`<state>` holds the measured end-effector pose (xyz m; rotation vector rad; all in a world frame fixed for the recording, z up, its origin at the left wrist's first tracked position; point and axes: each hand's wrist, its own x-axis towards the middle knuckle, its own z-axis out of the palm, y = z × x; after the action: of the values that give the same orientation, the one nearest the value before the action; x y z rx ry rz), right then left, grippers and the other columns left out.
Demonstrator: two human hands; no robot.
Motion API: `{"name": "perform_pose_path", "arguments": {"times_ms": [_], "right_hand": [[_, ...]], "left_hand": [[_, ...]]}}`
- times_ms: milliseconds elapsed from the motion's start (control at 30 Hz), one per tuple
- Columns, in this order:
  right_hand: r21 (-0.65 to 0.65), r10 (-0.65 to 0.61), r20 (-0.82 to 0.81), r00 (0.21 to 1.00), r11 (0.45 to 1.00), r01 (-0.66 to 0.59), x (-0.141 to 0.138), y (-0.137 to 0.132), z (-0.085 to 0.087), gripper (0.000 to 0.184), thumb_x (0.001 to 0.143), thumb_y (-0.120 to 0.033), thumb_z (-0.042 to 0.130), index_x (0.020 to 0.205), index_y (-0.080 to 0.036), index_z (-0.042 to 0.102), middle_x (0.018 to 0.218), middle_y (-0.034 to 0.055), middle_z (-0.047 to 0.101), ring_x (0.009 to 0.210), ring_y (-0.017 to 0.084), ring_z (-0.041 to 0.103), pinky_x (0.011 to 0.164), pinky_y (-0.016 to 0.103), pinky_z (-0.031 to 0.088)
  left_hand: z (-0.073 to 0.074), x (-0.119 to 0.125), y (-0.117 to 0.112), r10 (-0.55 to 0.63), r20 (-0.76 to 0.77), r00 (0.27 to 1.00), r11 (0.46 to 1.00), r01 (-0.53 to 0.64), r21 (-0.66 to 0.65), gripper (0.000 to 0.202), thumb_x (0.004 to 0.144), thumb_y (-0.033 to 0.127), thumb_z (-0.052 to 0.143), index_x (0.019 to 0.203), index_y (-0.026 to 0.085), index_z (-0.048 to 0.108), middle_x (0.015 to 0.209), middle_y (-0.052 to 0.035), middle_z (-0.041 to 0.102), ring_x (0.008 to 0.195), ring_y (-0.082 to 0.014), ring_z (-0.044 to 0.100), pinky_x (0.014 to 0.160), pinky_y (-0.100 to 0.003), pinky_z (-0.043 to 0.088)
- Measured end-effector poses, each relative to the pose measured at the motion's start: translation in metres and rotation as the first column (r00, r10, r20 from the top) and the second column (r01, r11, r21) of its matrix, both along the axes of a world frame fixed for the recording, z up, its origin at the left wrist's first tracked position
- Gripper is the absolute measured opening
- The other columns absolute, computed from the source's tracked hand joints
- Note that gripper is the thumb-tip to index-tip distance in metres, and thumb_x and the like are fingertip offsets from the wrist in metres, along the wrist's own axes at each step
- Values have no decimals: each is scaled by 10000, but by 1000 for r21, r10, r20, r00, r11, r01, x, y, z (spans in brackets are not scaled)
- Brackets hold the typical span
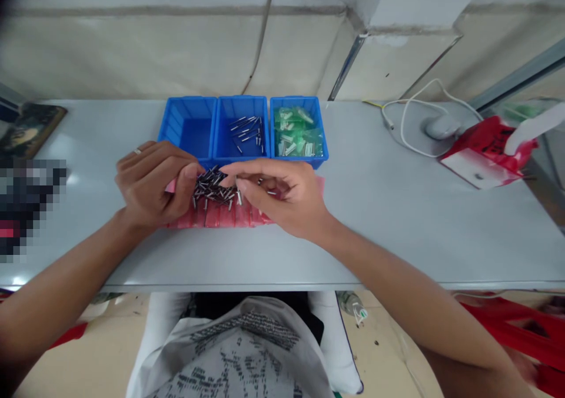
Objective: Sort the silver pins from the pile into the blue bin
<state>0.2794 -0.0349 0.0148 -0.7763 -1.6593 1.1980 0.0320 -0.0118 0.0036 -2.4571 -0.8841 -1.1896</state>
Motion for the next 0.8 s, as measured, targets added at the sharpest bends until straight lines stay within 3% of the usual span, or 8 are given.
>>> {"name": "perform_pose_path", "arguments": {"times_ms": [133, 333, 433, 533, 633, 733, 800], "right_hand": [[-4, 33, -15, 999, 999, -33, -2, 4, -4, 262, 908, -197, 762, 1167, -230, 778, 1028, 40, 822, 861, 157, 763, 604, 244, 610], [39, -57, 2, 998, 998, 56, -3, 11, -5, 70, 874, -254, 826, 937, -225, 830, 997, 49, 771, 721, 112, 673, 485, 205, 531], [-120, -19, -24, 1000, 993, 16, -1, 13, -8, 110, 868, -307, 843, 922, -212, 830, 867, 27, 764, 588, 87, 636, 431, 194, 502], [-388, 3, -96, 995, 921, -40, 1, 17, -9, 219, 895, -391, 819, 959, -181, 817, 750, 24, 771, 524, 92, 640, 378, 172, 456], [-499, -18, -227, 974, 861, -101, 5, 23, -4, 351, 943, -486, 746, 1096, -175, 798, 1058, 113, 825, 735, 153, 758, 442, 187, 530], [-447, 83, -321, 943, 865, -228, 10, 26, 5, 455, 1023, -554, 579, 1297, -223, 726, 1431, 136, 698, 1059, 240, 773, 594, 278, 649], [-380, 154, -323, 934, 883, -277, 12, 27, 7, 421, 1035, -498, 567, 1367, -267, 684, 1523, 104, 632, 1167, 253, 739, 657, 310, 672]], "left_hand": [[1, 1, 0, -6, -5, 1000, 1000, 6, 3, 143, 944, 152, 611, 806, 188, 608, 765, -41, 706, 673, -171, 625, 615, -345, 393], [4, 2, 0, -12, -7, 1000, 1000, 12, 2, 147, 942, 152, 605, 802, 193, 610, 759, -32, 707, 665, -166, 618, 617, -337, 396], [4, 2, 0, -8, -1, 1000, 1000, 8, 16, 155, 948, 162, 598, 797, 196, 610, 755, -30, 703, 667, -165, 610, 612, -337, 394], [4, 2, 0, -6, -10, 1000, 1000, 6, 15, 163, 957, 168, 589, 798, 202, 603, 756, -21, 704, 658, -158, 604, 612, -339, 400], [3, 1, 1, 0, -18, 1000, 1000, 0, 11, 164, 956, 168, 590, 796, 204, 597, 755, -17, 704, 654, -157, 606, 612, -344, 406], [3, 1, 1, 2, -34, 999, 1000, -2, 7, 164, 958, 170, 587, 798, 203, 601, 746, -17, 700, 654, -156, 609, 614, -343, 408], [4, 1, 0, 1, -44, 999, 1000, -1, 9, 161, 956, 164, 592, 800, 200, 605, 732, -17, 693, 647, -155, 606, 613, -339, 406]]}}
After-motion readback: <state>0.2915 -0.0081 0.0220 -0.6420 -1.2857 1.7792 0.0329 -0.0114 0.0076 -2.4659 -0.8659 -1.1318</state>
